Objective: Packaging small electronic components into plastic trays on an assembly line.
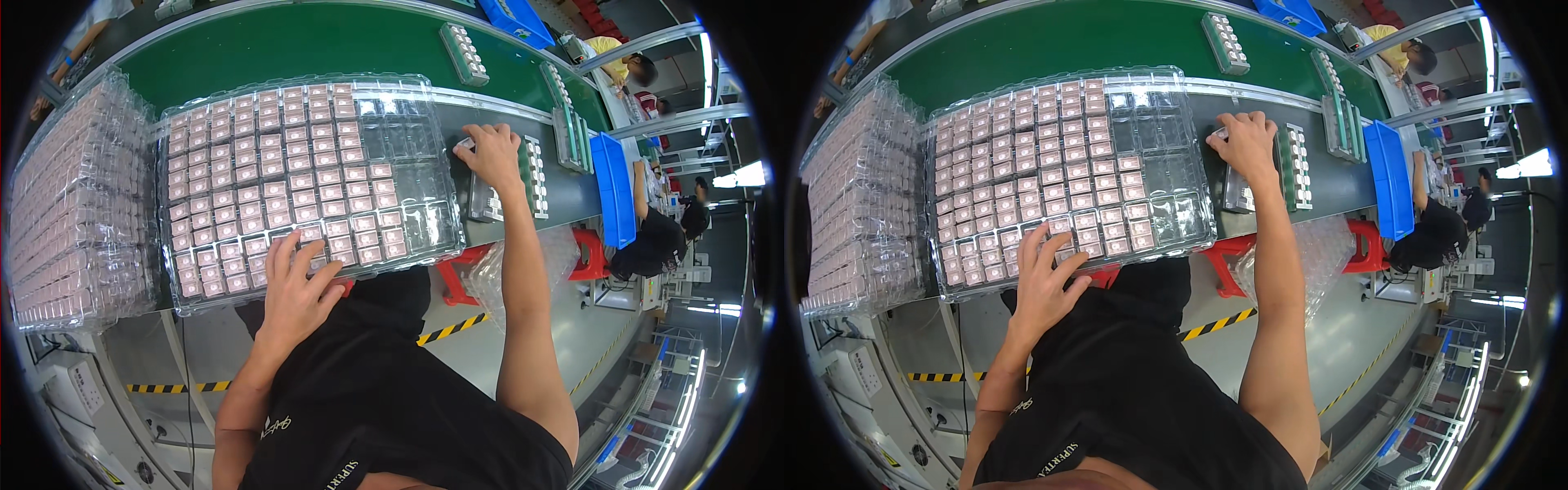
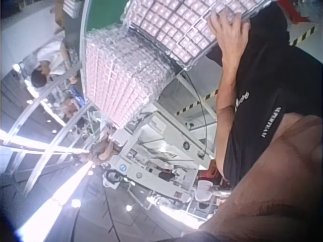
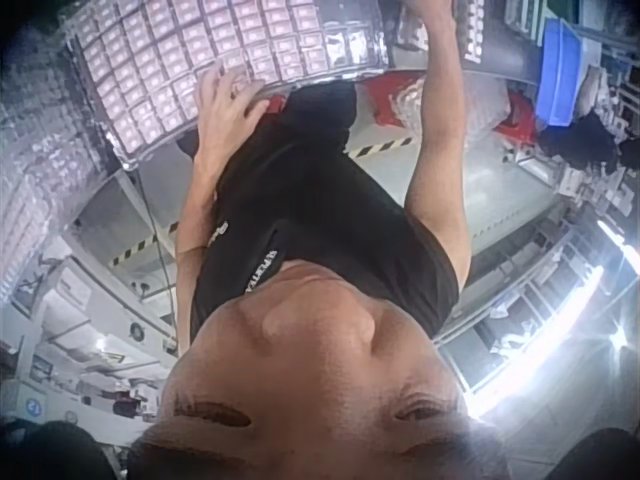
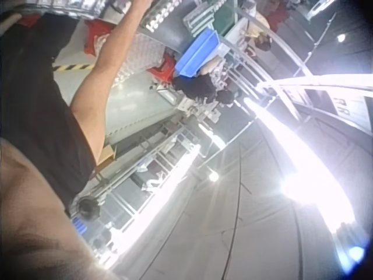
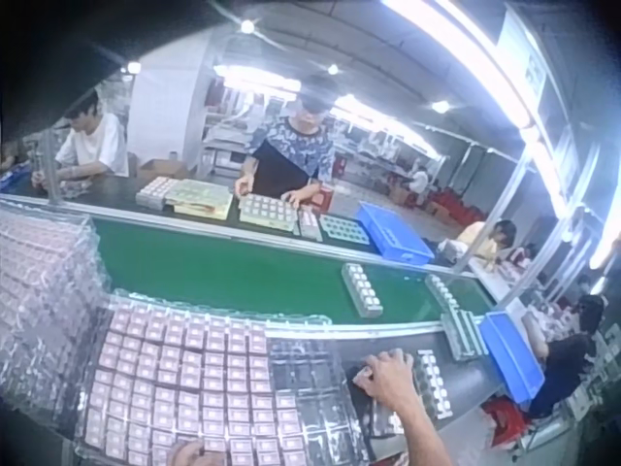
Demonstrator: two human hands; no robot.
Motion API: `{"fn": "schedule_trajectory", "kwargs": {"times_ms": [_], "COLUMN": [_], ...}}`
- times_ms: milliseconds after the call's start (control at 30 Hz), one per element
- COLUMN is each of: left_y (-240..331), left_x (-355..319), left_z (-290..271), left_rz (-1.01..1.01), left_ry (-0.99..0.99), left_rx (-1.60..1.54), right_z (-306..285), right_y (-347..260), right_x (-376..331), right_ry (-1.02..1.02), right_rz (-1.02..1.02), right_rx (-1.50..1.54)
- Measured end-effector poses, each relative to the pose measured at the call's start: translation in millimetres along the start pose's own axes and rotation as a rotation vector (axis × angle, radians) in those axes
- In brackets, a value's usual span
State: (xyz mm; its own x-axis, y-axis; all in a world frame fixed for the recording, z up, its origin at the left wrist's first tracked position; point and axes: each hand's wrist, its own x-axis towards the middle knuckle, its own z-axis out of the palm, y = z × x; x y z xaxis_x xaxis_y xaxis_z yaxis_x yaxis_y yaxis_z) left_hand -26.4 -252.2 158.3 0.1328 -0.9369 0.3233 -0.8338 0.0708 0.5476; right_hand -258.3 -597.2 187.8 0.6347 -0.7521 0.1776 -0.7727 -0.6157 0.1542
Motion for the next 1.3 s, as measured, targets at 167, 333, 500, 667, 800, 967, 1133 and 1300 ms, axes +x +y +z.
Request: {"fn": "schedule_trajectory", "kwargs": {"times_ms": [167,333,500,667,800,967,1133,1300], "left_y": [-1.3,-1.1,-1.1,0.0,-1.4,-3.2,-2.9,-2.2], "left_x": [-1.3,-1.0,-0.7,0.6,-1.0,-3.7,-3.1,-0.4], "left_z": [1.2,0.3,-0.5,-1.3,-0.8,-0.9,-1.7,-0.4], "left_rz": [-0.001,0.008,0.01,0.005,0.01,0.019,0.015,0.019], "left_ry": [0.001,-0.003,-0.006,-0.007,0.004,0.004,-0.005,-0.01], "left_rx": [0.003,0.013,0.017,-0.005,-0.007,-0.015,-0.016,-0.016], "right_z": [0.5,-34.6,-41.8,-25.8,-28.2,-22.6,-13.5,-16.6], "right_y": [-6.9,-43.6,-106.9,-123.4,-123.5,-119.7,-118.5,-117.6], "right_x": [2.1,13.6,22.5,29.0,30.7,30.1,33.8,30.8], "right_ry": [-0.022,0.033,-0.024,-0.14,-0.251,-0.225,-0.209,-0.22], "right_rz": [-0.029,-0.056,-0.402,-0.388,-0.382,-0.306,-0.331,-0.281], "right_rx": [-0.052,0.672,0.731,0.753,0.754,0.739,0.692,0.672]}}
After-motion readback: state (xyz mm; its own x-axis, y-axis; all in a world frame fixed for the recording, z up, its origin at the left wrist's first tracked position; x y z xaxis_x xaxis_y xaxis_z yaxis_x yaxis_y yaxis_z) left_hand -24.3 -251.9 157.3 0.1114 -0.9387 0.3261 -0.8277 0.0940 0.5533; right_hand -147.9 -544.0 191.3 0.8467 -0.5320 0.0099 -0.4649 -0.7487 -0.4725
